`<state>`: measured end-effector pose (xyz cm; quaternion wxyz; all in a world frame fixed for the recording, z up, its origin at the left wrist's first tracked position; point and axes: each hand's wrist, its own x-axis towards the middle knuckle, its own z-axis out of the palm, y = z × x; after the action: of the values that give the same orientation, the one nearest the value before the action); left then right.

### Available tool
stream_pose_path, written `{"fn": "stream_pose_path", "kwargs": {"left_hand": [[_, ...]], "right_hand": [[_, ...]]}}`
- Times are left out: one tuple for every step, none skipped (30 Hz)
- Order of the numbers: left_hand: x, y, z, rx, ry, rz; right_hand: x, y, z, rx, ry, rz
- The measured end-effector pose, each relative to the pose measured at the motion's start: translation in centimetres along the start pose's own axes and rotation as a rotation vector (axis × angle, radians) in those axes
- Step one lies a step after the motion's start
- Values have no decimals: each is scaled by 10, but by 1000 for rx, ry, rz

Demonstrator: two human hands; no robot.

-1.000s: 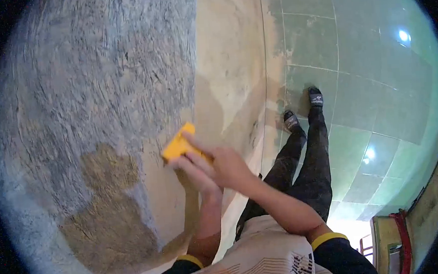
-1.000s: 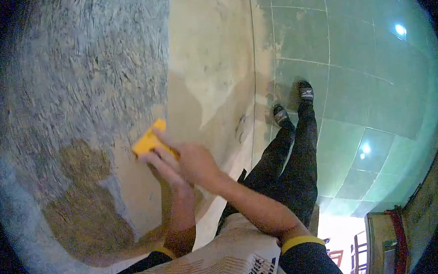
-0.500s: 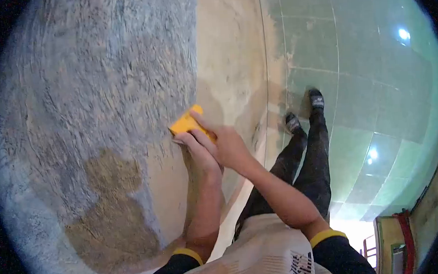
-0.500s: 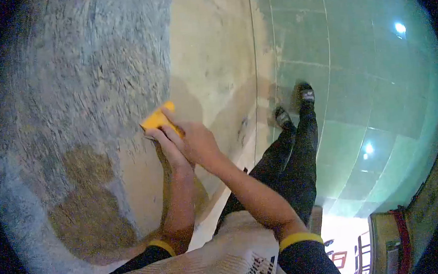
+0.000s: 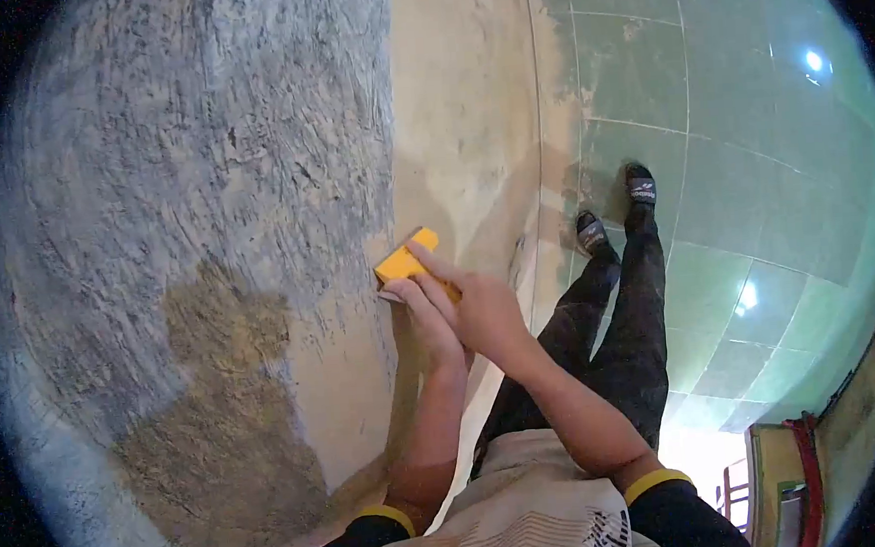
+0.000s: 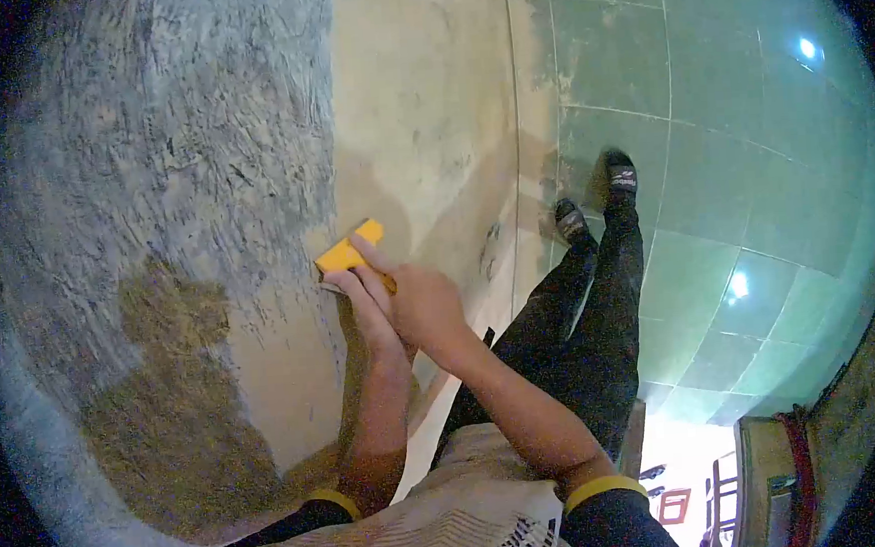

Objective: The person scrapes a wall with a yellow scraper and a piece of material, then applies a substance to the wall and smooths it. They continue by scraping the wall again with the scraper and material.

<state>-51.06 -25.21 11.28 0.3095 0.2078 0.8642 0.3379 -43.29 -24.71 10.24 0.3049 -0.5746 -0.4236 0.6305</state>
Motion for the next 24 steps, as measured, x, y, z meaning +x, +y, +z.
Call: {"fn": "stream_pose_path", "kwargs": {"left_hand": [[0, 6, 0, 76, -11, -60], [-1, 7, -1, 152, -23, -124], [0, -1, -5, 147, -19, -131], [3, -12, -10, 97, -29, -57], [2, -11, -9, 48, -40, 20], [3, -11, -7, 49, -36, 22], [4, -11, -6, 91, -8, 60], [3, -9, -5, 125, 19, 101], [8, -11, -3, 77, -35, 58], [8, -13, 2, 72, -39, 56], [0, -4, 8, -23, -40, -5], [-5, 2, 10, -122, -39, -60], [-4, 5, 10, -134, -42, -47], [-4, 7, 7, -164, -127, -52], [-4, 10, 2, -182, -209, -63], [1, 11, 3, -173, -214, -63], [6, 14, 8, -112, -195, -69], [11, 17, 11, -51, -176, -76], [15, 23, 12, -100, -264, -195], [21, 6, 2, -105, -259, -194], [31, -24, -10, -264, -283, -128], [38, -39, -13, -423, -310, -63], [34, -30, -5, -419, -315, -64], [26, -16, 5, -258, -197, -51]], "right_hand": [[4, 0, -4, -8, 0, -6], [4, 2, -5, -17, 0, -10], [-2, 5, -2, -23, -8, -10], [-11, 6, 5, 30, 63, -75], [-14, 2, 4, 84, 136, -140], [-11, 1, 2, 88, 133, -142], [-7, 0, -1, 34, 18, -45], [-2, -3, -6, -24, -96, 45], [5, -3, -9, -27, -89, 41], [9, -2, -10, -21, -72, 50], [5, -2, -7, -9, -70, 68], [-4, 3, 1, -9, -82, 70], [-6, 11, 10, 59, 9, -38], [-4, 7, 9, 129, 103, -142], [-3, 3, 9, 162, 77, -106], [2, 1, 7, 167, 83, -100], [12, -5, 0, 160, 41, -24], [17, -6, -2, 152, -2, 54], [15, -1, 2, 150, -5, 57], [11, 5, 7, 108, 4, -1], [11, 8, 8, 63, 23, -66], [11, 8, 8, 58, 30, -73], [8, 7, 10, 48, 22, -66], [4, 8, 13, 39, 10, -51]]}}
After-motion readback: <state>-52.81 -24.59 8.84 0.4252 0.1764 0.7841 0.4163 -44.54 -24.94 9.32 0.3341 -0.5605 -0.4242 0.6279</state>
